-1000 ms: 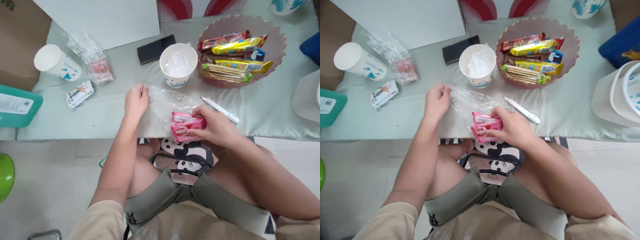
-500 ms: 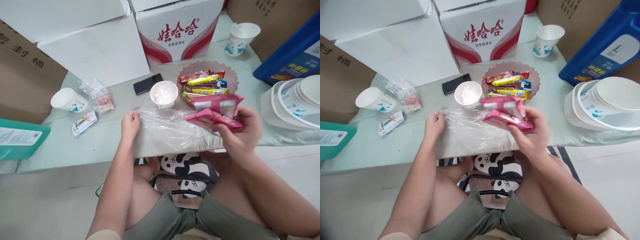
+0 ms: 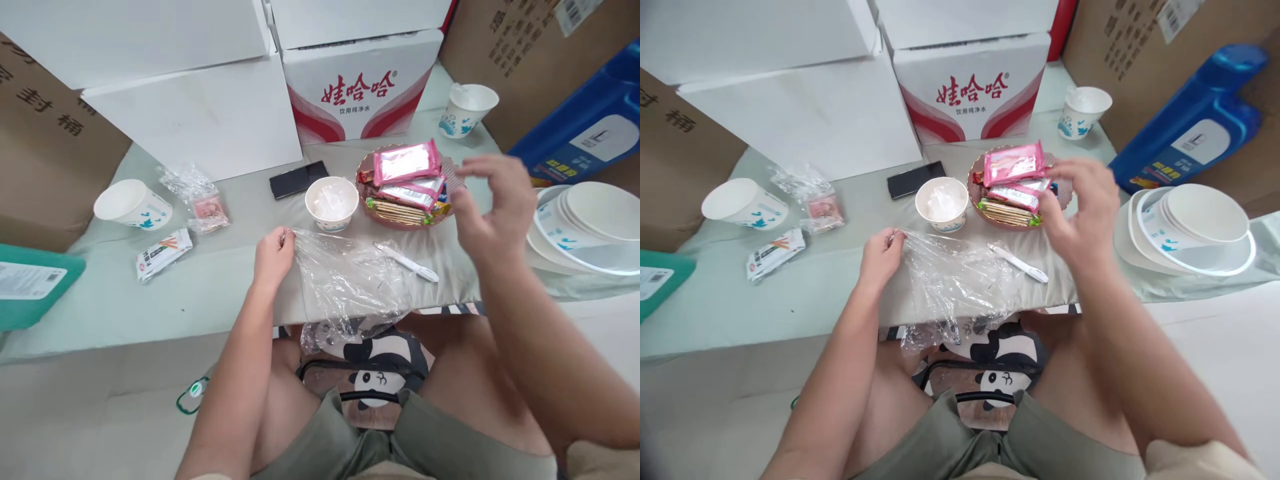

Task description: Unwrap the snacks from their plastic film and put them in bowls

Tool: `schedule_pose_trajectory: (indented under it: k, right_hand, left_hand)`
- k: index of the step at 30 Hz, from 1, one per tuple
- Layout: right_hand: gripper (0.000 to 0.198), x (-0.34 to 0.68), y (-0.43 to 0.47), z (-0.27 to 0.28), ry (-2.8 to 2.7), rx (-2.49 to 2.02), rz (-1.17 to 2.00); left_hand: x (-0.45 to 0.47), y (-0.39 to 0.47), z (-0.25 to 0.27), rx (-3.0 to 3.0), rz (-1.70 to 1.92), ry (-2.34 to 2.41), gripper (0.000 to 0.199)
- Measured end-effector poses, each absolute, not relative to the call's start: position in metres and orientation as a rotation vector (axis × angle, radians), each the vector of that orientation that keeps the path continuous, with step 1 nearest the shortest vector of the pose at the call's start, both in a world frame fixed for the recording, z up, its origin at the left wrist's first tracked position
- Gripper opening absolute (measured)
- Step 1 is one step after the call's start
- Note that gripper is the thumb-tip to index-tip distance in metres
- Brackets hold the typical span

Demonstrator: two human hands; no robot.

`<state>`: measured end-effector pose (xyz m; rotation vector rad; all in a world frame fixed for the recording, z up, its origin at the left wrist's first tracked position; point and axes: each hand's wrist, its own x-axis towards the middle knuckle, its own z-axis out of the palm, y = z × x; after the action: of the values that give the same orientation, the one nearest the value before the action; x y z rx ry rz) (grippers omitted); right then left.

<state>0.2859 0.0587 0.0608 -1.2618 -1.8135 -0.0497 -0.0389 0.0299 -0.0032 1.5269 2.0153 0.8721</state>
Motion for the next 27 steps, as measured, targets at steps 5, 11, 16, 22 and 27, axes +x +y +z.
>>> schedule_pose_trajectory:
  k: [5, 11, 16, 22, 27]
  right_hand:
    - [0.013, 0.25, 0.014, 0.001, -1.783, -1.193, 0.159]
    - [0.039, 0.245, 0.012, -0.022, -2.089, -1.187, 0.448]
    - [0.031, 0.247, 0.008, -0.024, -2.23, -1.227, 0.56]
    - [0.013, 0.245, 0.008, -0.011, -1.929, -1.471, 0.622]
    - [0.013, 0.26, 0.012, 0.004, -1.801, -1.516, 0.659]
  left_hand:
    - [-0.038, 0.028, -0.004, 1.474, 0.946, 1.868, 0.023]
    - [-0.039, 0.02, -0.011, 1.389, 1.083, 1.612, 0.023]
    - [-0.031, 0.017, -0.006, 1.142, 1.207, 1.319, 0.023]
    - [-0.023, 0.024, -0.002, 0.894, 1.238, 1.482, 0.022]
    - [-0.025, 0.028, -0.006, 1.004, 1.173, 1.628, 0.021]
